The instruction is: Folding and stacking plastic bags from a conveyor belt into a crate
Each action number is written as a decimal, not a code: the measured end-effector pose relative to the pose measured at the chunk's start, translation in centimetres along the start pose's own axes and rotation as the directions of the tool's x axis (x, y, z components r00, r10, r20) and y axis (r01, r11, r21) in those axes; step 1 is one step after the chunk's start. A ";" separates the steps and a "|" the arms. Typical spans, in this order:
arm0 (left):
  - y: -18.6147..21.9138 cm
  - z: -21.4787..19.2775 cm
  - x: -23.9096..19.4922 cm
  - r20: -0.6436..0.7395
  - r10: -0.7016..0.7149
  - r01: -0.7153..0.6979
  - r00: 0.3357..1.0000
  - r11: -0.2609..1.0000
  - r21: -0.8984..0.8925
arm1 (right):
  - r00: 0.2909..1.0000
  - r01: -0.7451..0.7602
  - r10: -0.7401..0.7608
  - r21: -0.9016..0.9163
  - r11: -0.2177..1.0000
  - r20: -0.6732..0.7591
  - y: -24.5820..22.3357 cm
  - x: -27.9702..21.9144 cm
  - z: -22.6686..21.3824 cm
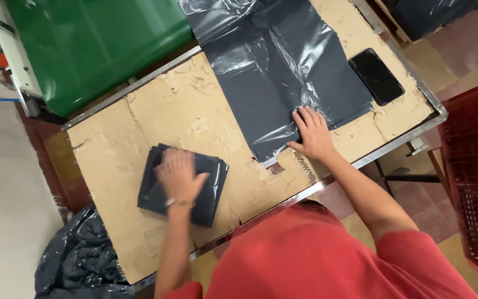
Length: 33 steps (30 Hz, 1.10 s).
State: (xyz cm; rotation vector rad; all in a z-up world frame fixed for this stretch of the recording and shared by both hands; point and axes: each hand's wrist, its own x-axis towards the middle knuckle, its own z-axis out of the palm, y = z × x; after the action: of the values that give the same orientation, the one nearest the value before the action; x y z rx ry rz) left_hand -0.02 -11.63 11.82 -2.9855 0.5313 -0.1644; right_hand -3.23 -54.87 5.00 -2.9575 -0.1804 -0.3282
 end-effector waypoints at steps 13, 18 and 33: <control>16.4 16.6 17.8 0.072 -0.012 0.060 0.997 0.705 -0.706 | 0.975 0.020 0.006 0.117 0.993 -0.221 2.9 4.0 2.5; 16.6 13.6 18.4 -0.056 0.067 -0.086 0.996 0.651 -0.754 | 0.753 0.658 -0.616 0.290 0.695 -0.231 -4.9 -1.9 -0.9; 15.4 -28.4 2.1 -0.407 0.524 -0.562 0.748 0.173 -0.809 | 0.989 0.108 -0.133 0.947 0.302 -0.070 11.0 -7.7 -26.1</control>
State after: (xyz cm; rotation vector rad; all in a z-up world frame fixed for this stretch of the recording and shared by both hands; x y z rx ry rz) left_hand -6.85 -29.13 38.24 -3.3485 2.3893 0.2498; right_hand -14.57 -70.92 26.77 -1.7077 -0.4287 -0.1111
